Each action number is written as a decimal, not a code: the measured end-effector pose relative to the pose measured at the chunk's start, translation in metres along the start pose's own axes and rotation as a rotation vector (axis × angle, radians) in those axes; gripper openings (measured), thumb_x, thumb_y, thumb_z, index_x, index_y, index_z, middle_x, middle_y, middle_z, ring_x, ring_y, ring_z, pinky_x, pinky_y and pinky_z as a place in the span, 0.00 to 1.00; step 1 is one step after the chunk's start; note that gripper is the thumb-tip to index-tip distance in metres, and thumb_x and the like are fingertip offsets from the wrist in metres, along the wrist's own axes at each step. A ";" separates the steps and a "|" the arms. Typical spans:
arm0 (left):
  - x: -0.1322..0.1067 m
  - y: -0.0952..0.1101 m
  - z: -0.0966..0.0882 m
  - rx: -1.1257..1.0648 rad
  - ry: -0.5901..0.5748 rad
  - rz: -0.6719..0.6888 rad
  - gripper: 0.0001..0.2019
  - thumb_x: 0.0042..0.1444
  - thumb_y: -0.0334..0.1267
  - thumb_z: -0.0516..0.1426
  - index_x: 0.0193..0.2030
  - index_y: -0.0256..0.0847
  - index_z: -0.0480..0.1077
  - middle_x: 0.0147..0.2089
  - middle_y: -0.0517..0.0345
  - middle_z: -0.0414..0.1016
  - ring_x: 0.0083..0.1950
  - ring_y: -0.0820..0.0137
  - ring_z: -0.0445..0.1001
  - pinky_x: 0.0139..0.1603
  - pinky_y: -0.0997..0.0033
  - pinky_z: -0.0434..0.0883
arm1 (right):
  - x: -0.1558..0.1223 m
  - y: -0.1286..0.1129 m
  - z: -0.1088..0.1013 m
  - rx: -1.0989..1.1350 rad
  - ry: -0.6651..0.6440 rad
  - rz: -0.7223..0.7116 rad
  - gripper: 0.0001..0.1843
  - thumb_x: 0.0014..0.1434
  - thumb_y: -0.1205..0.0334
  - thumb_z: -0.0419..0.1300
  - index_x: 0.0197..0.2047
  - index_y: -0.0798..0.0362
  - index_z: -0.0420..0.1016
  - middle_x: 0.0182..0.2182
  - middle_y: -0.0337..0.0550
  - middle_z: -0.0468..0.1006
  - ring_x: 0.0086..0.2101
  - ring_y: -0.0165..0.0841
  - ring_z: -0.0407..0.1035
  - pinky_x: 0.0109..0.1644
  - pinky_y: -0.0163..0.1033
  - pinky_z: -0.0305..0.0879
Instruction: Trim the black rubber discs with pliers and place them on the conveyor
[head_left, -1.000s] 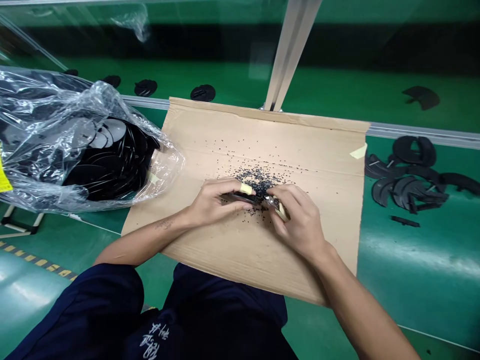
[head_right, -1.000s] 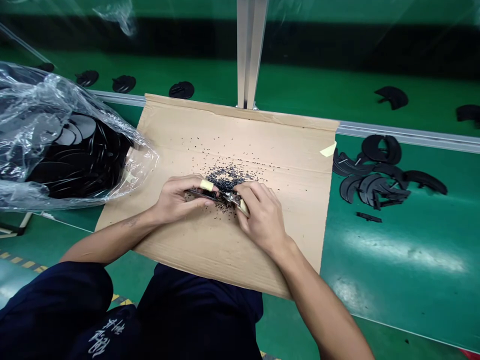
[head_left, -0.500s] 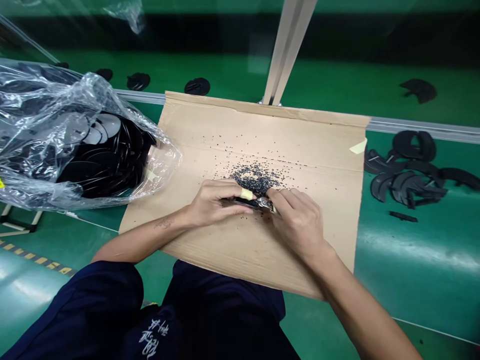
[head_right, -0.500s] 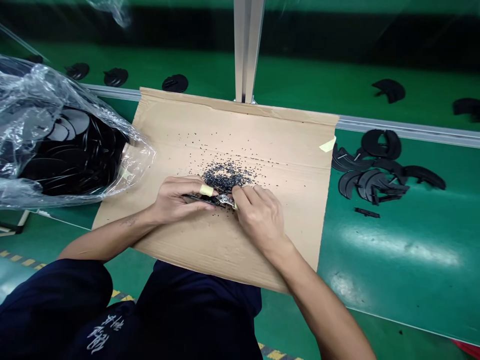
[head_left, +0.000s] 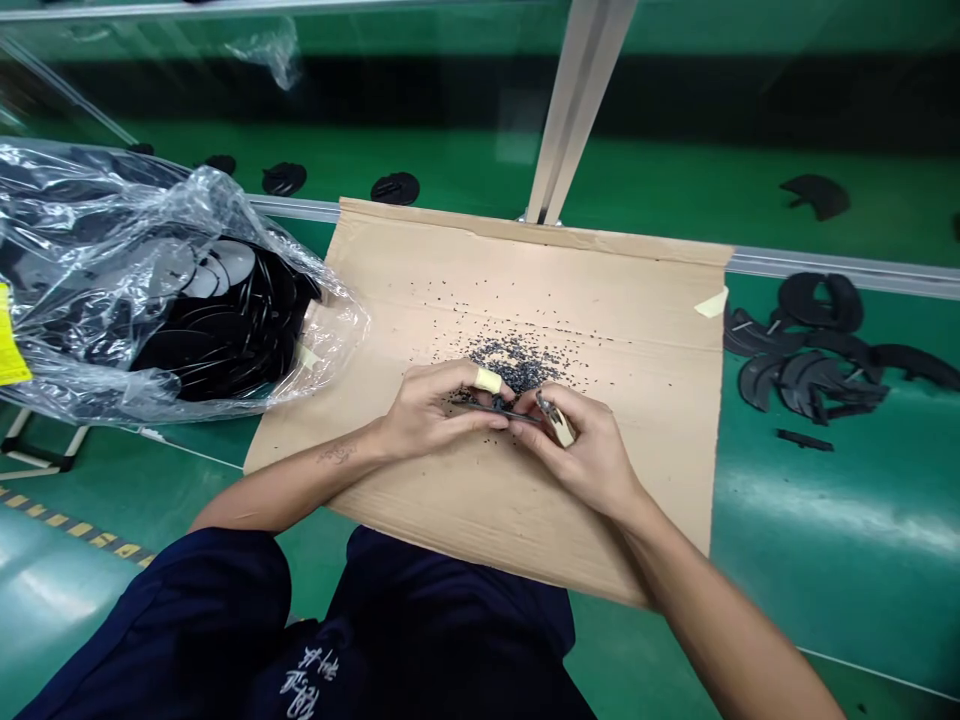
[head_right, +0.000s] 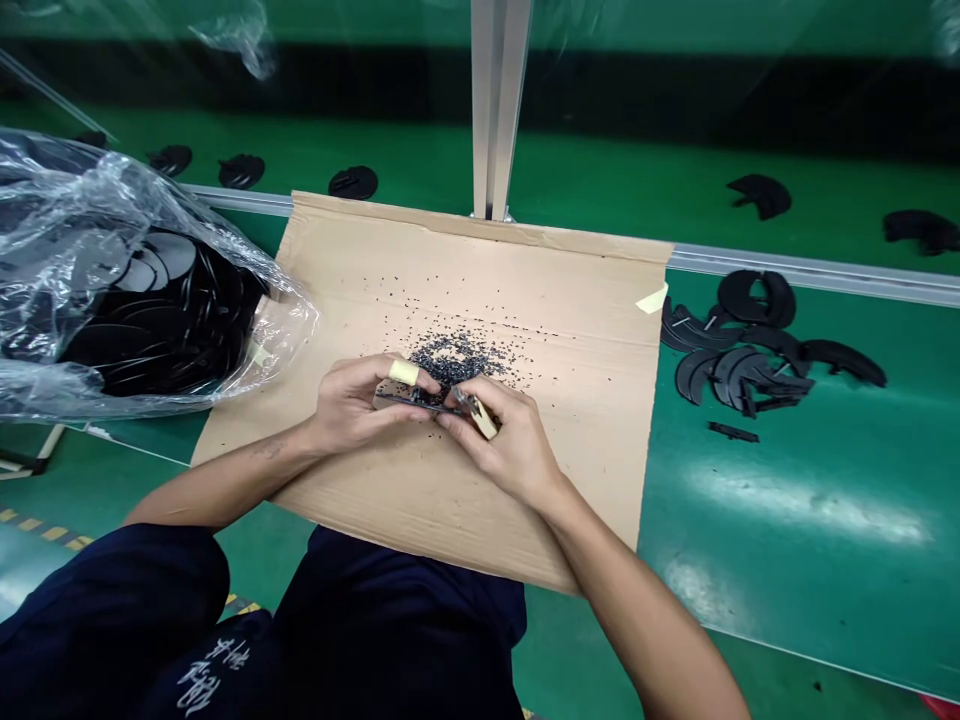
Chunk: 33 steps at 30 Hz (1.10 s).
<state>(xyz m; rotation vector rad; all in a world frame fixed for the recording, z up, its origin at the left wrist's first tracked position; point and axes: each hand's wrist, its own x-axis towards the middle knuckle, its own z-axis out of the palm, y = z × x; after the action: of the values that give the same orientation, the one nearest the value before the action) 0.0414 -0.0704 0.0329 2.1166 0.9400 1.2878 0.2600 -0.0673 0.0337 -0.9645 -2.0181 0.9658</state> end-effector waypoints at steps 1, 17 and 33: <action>-0.001 -0.001 0.000 0.048 -0.014 0.038 0.10 0.60 0.38 0.66 0.46 0.37 0.75 0.39 0.54 0.83 0.39 0.72 0.81 0.41 0.73 0.79 | -0.001 0.000 0.001 -0.093 0.046 -0.065 0.02 0.63 0.65 0.62 0.40 0.51 0.75 0.30 0.40 0.77 0.29 0.32 0.69 0.33 0.38 0.63; -0.002 -0.010 -0.004 0.085 -0.137 -0.008 0.11 0.62 0.27 0.56 0.50 0.37 0.72 0.41 0.53 0.80 0.40 0.72 0.78 0.39 0.72 0.77 | 0.000 0.015 -0.017 -0.404 0.087 -0.166 0.13 0.60 0.71 0.57 0.47 0.50 0.74 0.33 0.43 0.75 0.34 0.37 0.67 0.37 0.42 0.62; -0.006 -0.006 0.003 -0.033 -0.116 0.044 0.12 0.61 0.25 0.57 0.50 0.37 0.74 0.42 0.51 0.82 0.44 0.71 0.81 0.43 0.72 0.79 | -0.003 0.015 -0.012 -0.630 0.025 -0.263 0.11 0.62 0.72 0.54 0.45 0.52 0.73 0.30 0.42 0.73 0.31 0.35 0.61 0.35 0.41 0.54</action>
<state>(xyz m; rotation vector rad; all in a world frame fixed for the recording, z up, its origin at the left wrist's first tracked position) 0.0404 -0.0709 0.0240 2.1720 0.8228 1.1789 0.2761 -0.0592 0.0259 -0.9741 -2.4037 0.1650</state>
